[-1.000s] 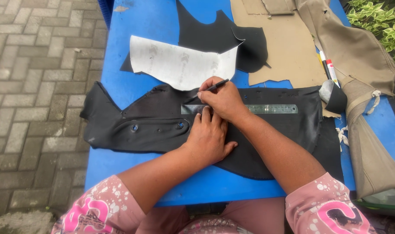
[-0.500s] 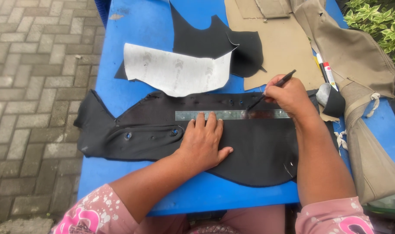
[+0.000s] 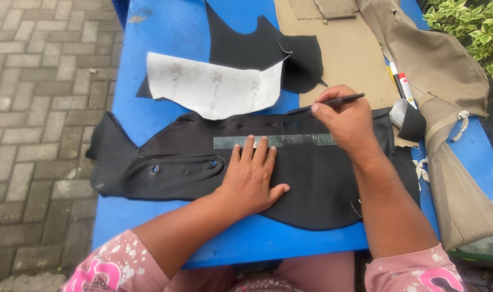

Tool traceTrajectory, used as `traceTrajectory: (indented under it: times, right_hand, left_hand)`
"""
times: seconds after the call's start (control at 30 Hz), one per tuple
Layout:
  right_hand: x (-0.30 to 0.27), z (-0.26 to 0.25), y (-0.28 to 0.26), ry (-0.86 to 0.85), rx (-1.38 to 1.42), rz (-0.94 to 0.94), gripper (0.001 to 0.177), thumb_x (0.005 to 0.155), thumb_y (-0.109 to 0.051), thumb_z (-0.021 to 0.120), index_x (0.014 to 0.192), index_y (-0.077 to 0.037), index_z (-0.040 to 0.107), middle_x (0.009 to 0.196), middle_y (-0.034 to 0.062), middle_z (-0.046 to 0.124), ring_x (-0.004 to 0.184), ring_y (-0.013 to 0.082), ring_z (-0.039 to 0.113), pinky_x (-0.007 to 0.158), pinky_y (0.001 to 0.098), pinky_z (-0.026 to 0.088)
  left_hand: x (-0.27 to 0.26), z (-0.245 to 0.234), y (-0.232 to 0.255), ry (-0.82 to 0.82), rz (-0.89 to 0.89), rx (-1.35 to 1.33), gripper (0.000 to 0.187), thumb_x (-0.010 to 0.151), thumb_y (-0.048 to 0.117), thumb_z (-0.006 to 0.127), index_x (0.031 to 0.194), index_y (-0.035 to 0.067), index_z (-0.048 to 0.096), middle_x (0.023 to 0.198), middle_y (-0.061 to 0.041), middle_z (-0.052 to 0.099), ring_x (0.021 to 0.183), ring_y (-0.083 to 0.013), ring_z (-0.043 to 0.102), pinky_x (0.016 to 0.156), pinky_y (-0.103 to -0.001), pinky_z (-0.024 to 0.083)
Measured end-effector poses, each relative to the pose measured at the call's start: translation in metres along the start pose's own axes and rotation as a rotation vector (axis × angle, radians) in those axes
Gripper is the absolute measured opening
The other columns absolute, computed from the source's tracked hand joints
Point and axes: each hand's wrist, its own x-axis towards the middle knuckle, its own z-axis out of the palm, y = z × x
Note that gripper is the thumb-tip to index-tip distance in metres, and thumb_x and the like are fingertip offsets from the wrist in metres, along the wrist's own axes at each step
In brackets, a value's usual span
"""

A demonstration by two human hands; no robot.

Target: Marking lines on a leather piece using a ruler and a marker

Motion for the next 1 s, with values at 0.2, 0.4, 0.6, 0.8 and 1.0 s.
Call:
traceTrajectory:
  times: [0.2, 0.4, 0.6, 0.8, 1.0]
  right_hand:
    - [-0.036, 0.090, -0.043, -0.214, 0.196, -0.114, 0.020, 0.077, -0.002, 0.086, 0.095, -0.007, 0.079, 0.085, 0.0066, 0.077, 0.079, 0.0092, 0.068, 0.072, 0.0230, 0.058]
    - [-0.034, 0.130, -0.057, -0.316, -0.041, -0.305, 0.015, 0.081, -0.011, 0.079, 0.096, -0.015, 0.077, 0.089, 0.0052, 0.079, 0.089, 0.0257, 0.076, 0.079, 0.0355, 0.060]
    - [-0.041, 0.137, -0.067, -0.328, -0.220, -0.459, 0.007, 0.086, -0.021, 0.079, 0.088, -0.017, 0.073, 0.079, 0.0026, 0.076, 0.079, 0.0244, 0.075, 0.073, 0.0340, 0.060]
    - [-0.045, 0.127, -0.080, -0.422, -0.117, -0.389, 0.004, 0.082, -0.015, 0.077, 0.085, -0.015, 0.074, 0.076, 0.0058, 0.075, 0.076, 0.0275, 0.074, 0.071, 0.0352, 0.060]
    - [-0.042, 0.109, -0.060, -0.380, -0.045, -0.268, 0.010, 0.077, -0.013, 0.079, 0.085, -0.017, 0.075, 0.075, 0.0033, 0.075, 0.077, 0.0198, 0.074, 0.070, 0.0336, 0.058]
  left_hand:
    - [0.002, 0.003, 0.000, -0.046, -0.012, 0.002, 0.093, 0.092, 0.071, 0.050, 0.150, -0.002, 0.047, 0.149, -0.028, 0.042, 0.141, -0.0525, 0.034, 0.110, -0.068, 0.029]
    - [-0.001, -0.056, -0.002, -0.044, 0.046, 0.052, 0.080, 0.095, 0.067, 0.037, 0.127, 0.000, 0.066, 0.121, -0.023, 0.066, 0.115, -0.0446, 0.055, 0.093, -0.057, 0.034]
    - [0.001, -0.038, -0.005, -0.030, 0.081, 0.007, 0.068, 0.102, 0.058, 0.032, 0.098, 0.006, 0.076, 0.088, -0.017, 0.074, 0.089, -0.0349, 0.062, 0.081, -0.049, 0.034]
    - [-0.001, -0.033, -0.007, -0.039, 0.094, -0.036, 0.059, 0.103, 0.051, 0.039, 0.086, 0.009, 0.077, 0.076, -0.013, 0.075, 0.081, -0.0281, 0.064, 0.082, -0.048, 0.038]
    - [-0.003, -0.051, 0.000, 0.129, 0.159, 0.025, 0.057, 0.096, 0.055, 0.049, 0.099, 0.005, 0.077, 0.090, -0.015, 0.074, 0.090, -0.0312, 0.062, 0.083, -0.049, 0.038]
